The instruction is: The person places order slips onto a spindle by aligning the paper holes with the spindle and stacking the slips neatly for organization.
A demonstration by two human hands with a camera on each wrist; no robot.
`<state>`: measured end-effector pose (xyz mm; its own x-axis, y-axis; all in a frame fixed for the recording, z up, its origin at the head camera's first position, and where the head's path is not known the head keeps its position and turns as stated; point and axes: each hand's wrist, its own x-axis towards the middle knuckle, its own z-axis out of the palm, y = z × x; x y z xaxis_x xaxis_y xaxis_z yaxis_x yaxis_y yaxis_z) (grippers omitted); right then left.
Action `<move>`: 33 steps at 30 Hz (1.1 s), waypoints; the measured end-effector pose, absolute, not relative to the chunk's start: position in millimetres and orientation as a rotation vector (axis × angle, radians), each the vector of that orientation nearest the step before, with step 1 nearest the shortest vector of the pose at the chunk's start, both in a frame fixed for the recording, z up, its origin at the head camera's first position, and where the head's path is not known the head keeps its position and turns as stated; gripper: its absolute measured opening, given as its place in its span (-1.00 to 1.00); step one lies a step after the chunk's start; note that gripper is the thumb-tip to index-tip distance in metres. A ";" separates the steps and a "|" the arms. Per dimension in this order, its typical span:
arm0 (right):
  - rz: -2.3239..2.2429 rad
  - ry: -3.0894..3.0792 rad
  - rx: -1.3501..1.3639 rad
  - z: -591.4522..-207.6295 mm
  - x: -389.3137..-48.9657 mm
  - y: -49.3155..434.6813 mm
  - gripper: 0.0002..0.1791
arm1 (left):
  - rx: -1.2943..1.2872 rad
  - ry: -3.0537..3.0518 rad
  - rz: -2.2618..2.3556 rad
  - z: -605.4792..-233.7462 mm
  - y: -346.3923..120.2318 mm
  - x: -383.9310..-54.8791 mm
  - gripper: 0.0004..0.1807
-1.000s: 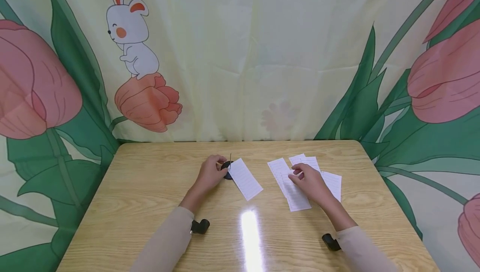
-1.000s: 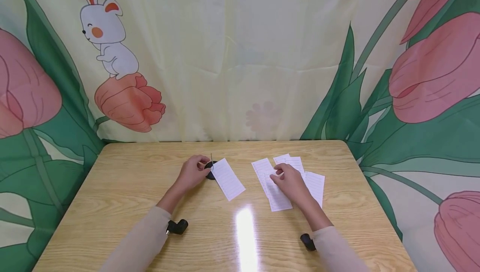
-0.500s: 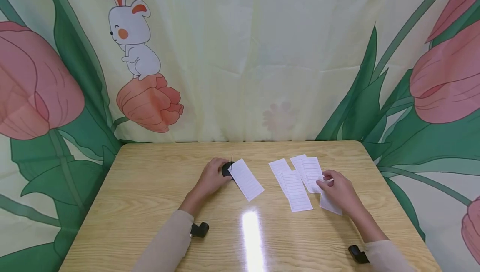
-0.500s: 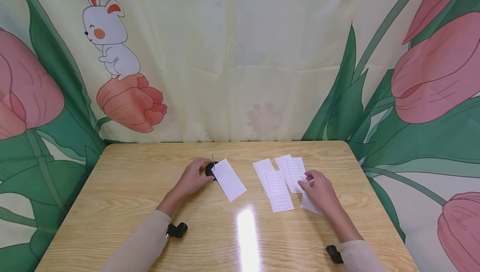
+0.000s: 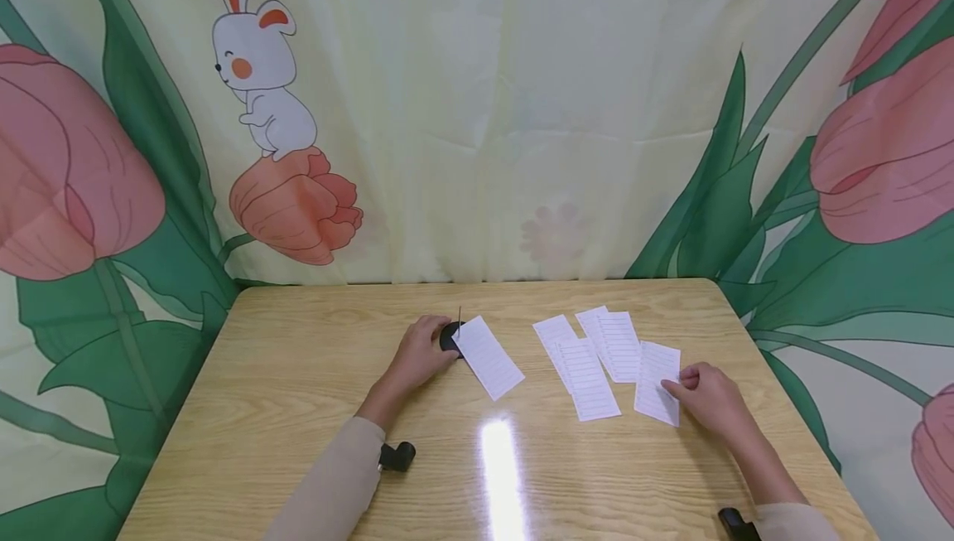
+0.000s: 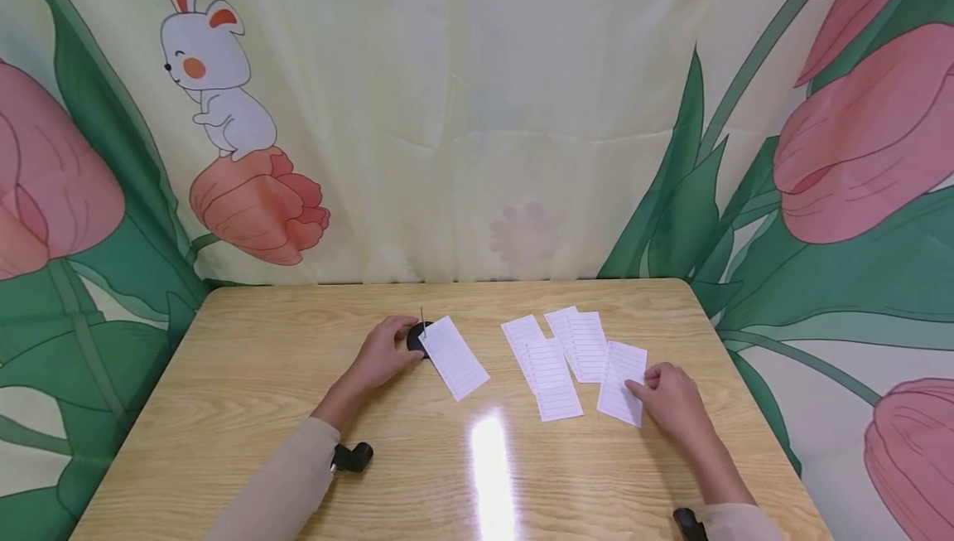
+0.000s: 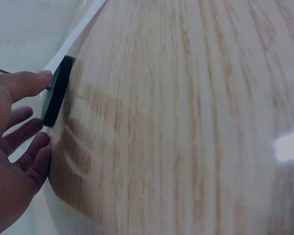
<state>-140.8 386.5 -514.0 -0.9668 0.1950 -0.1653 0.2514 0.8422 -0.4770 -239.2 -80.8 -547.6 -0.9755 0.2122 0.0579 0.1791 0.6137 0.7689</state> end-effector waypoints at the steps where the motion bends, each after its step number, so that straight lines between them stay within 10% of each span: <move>1: -0.769 2.901 0.358 -514.6 -139.7 387.4 -0.46 | 0.332 2.787 1.316 -547.7 -80.9 -239.6 -0.37; 33: -0.666 2.938 0.319 -522.4 -130.4 385.9 -0.56 | 0.293 2.817 1.265 -549.4 -77.2 -240.3 -0.46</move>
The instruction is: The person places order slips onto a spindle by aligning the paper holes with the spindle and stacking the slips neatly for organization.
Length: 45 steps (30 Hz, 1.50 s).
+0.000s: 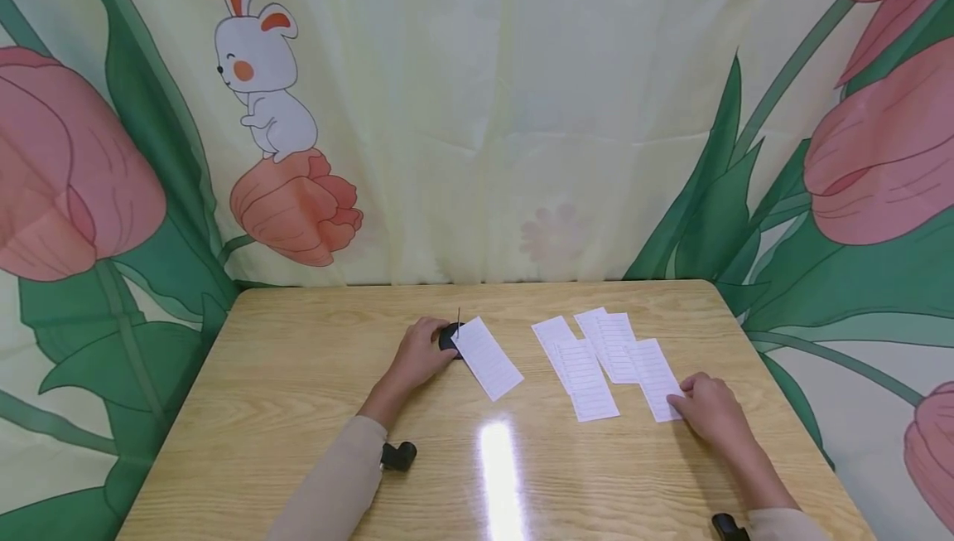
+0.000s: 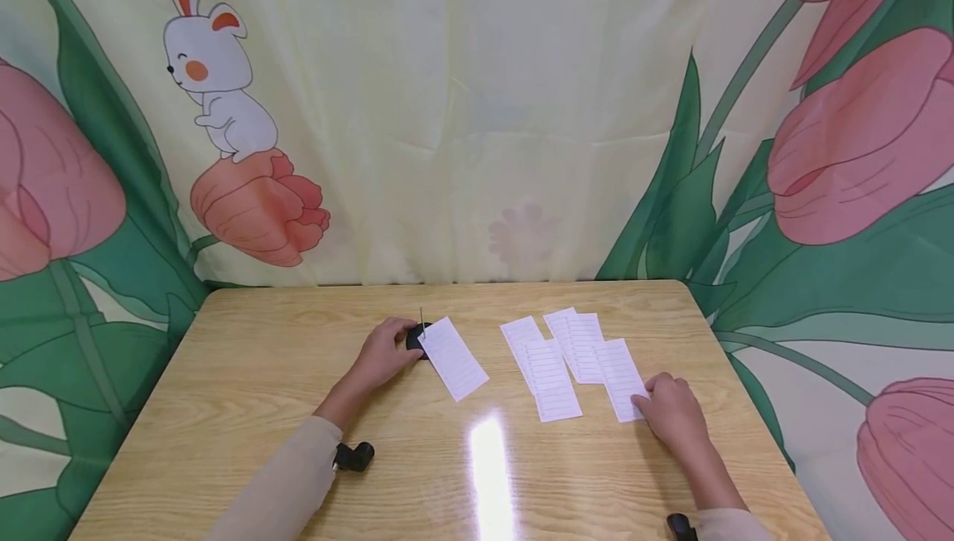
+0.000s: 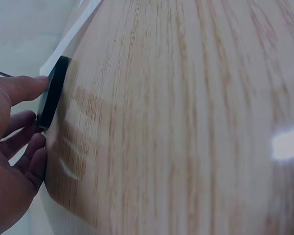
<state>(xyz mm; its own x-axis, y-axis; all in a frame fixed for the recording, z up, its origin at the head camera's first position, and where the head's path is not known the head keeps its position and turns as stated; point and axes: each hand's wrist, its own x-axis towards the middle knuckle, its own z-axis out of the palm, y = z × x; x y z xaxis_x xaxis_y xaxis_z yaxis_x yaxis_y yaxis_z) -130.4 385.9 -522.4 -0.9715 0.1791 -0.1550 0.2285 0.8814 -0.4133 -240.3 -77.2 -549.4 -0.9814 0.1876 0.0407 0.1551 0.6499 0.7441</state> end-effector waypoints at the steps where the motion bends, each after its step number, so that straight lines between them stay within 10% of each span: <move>1: -0.668 2.927 0.321 -522.6 -130.3 385.4 -0.58 | 0.293 2.821 1.259 -549.1 -77.3 -240.1 -0.46; 45: -0.806 3.041 0.259 -492.3 -138.8 389.1 -0.69 | 0.248 2.828 1.276 -549.6 -77.5 -240.0 -0.49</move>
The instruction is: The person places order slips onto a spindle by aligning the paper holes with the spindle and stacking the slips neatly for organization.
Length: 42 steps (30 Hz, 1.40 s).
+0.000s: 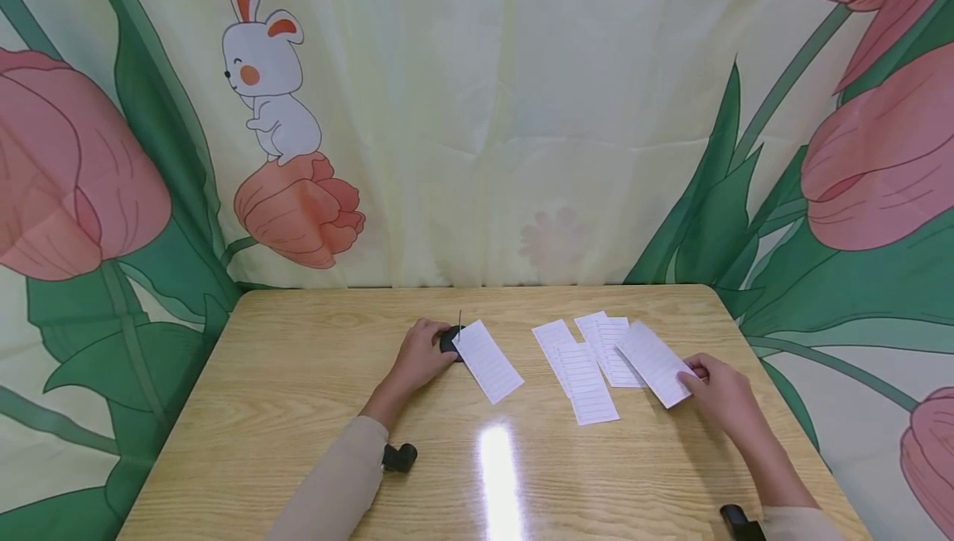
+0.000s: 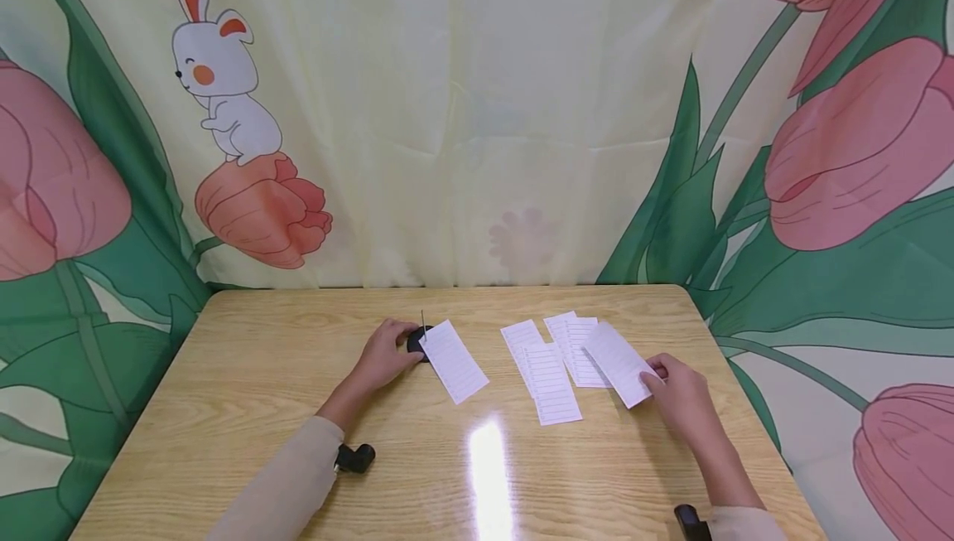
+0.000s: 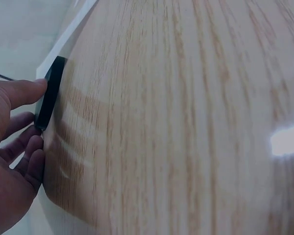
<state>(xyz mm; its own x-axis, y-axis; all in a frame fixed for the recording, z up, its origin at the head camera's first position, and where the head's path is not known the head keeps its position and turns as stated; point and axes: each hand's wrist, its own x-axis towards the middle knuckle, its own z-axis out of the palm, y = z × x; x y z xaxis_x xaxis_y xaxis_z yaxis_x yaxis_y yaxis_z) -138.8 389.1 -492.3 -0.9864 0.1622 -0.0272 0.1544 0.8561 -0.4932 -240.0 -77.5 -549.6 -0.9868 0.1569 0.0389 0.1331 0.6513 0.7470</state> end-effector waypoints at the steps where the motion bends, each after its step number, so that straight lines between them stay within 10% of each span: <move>1: 0.792 -3.009 -0.249 -489.7 -139.7 388.7 -0.69 | 0.249 2.829 1.275 -550.0 -77.3 -240.2 -0.49; 42: 1.117 -2.855 0.172 -431.3 -209.0 277.8 -0.79 | 0.300 2.801 1.492 -489.7 -81.7 -238.3 -0.66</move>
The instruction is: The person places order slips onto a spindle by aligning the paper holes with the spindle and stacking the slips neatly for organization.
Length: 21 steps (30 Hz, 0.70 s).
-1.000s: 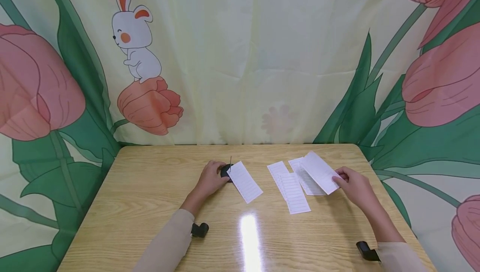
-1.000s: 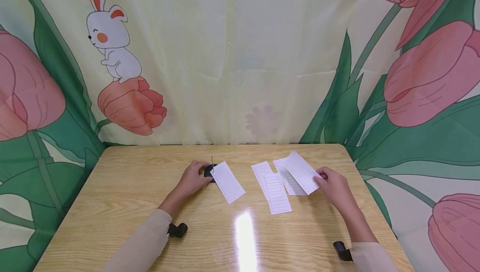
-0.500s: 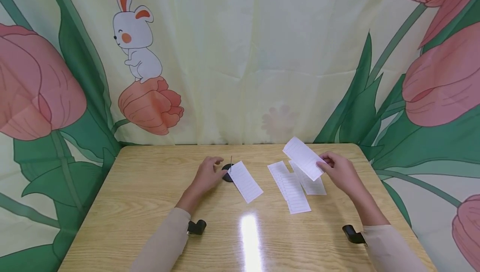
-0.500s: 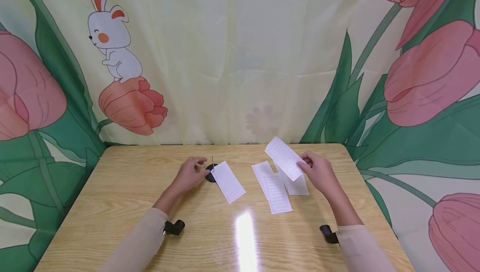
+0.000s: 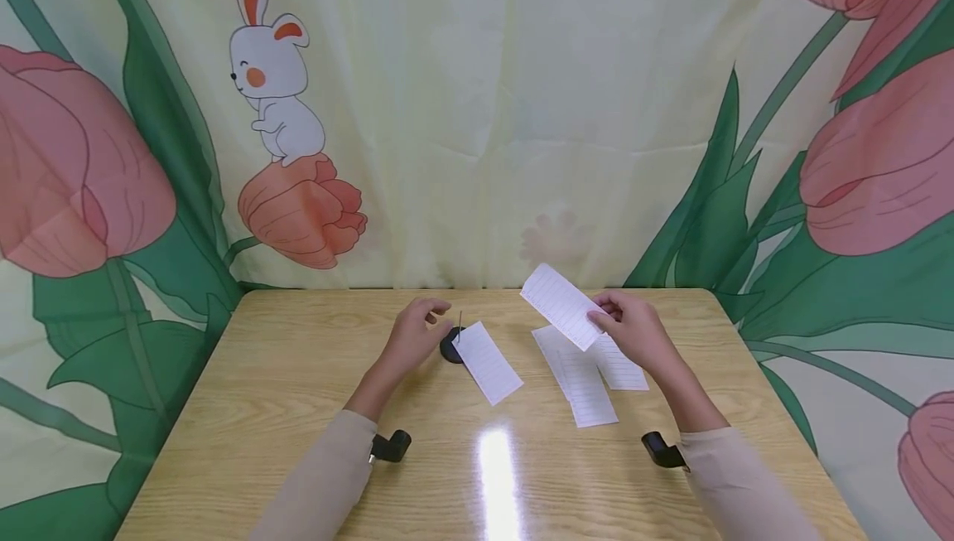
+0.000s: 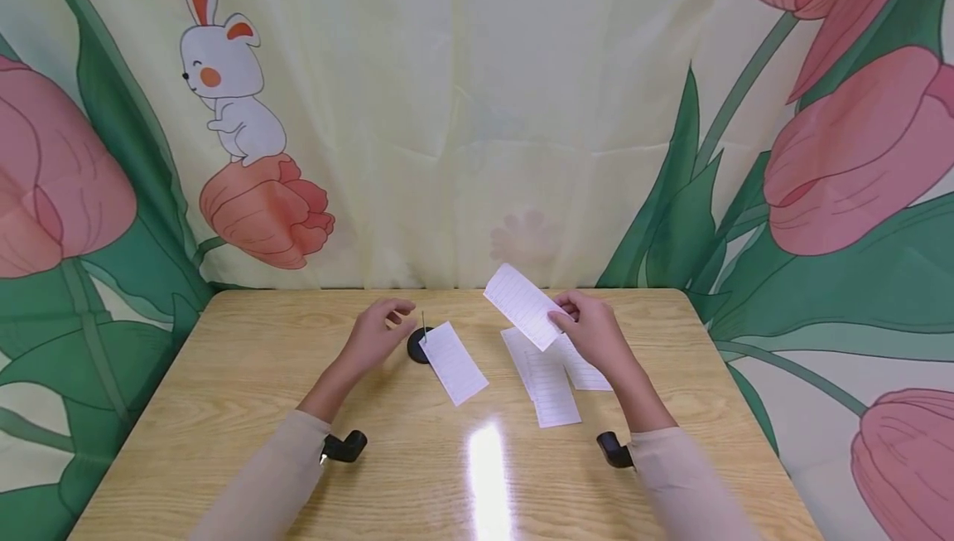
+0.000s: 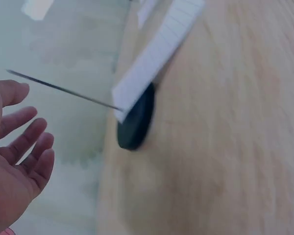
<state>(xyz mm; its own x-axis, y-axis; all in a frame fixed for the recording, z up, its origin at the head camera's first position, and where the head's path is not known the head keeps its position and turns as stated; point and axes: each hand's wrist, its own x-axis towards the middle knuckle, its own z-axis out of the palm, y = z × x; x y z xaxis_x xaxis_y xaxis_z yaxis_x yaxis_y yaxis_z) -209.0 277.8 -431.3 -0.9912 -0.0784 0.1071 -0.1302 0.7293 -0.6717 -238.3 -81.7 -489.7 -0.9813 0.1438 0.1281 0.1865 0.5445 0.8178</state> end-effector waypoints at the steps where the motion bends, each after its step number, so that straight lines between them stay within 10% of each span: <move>1: 1.129 -2.850 0.187 -431.7 -209.8 274.8 -0.80 | -0.305 -2.698 -1.453 -487.1 -80.3 -238.3 -0.67; 21: 1.354 -2.802 0.357 -425.5 -218.5 226.6 -0.76 | -0.353 -2.500 -1.598 -447.1 -64.2 -240.6 -0.84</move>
<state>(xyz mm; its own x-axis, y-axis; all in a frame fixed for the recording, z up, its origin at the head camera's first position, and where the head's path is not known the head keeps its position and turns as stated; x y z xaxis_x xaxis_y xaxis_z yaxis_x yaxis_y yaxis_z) -218.5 226.6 -425.5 -0.9740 -0.2000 0.1067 -0.2078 0.6003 -0.7723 -240.6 -64.2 -447.1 -0.9605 0.1144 0.2536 0.2781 0.4034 0.8717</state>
